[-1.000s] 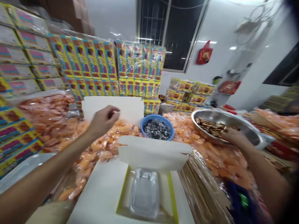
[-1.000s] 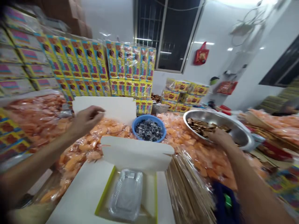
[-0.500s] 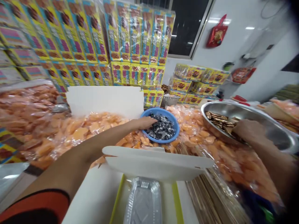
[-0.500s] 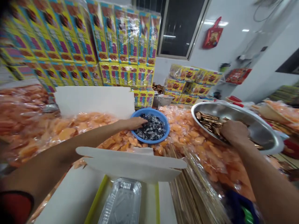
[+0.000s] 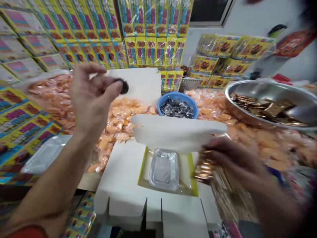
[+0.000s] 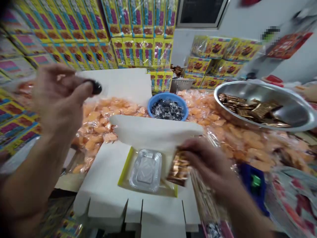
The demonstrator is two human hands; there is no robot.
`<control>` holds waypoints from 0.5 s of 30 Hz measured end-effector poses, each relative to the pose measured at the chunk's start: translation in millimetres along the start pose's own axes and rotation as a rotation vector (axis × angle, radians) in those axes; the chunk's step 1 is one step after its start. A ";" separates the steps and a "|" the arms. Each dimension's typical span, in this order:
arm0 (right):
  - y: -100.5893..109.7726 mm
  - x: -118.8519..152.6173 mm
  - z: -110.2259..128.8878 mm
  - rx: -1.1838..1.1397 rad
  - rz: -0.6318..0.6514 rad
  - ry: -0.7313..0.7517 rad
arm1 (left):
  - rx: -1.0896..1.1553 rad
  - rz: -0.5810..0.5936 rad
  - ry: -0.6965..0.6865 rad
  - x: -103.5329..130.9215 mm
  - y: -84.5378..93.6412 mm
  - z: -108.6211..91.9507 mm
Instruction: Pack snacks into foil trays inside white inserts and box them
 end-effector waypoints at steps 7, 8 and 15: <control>-92.8 14.6 32.0 0.303 0.131 0.249 | 0.088 0.600 0.506 147.4 -14.3 -45.6; -84.6 15.4 30.1 0.345 0.104 0.249 | 0.069 0.710 0.494 163.9 -23.1 -41.3; 62.8 -19.8 -49.3 0.902 -0.300 -0.302 | -0.121 1.323 -0.217 239.0 -51.4 -53.5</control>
Point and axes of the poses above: each hand's wrist, its own x-axis away from the middle knuckle, its own y-axis out of the back of the hand, z = x × y, the point moved 5 cm from there along -x, towards the middle knuckle, and after that the axes turned 14 degrees about -y, right-handed, at the moved point
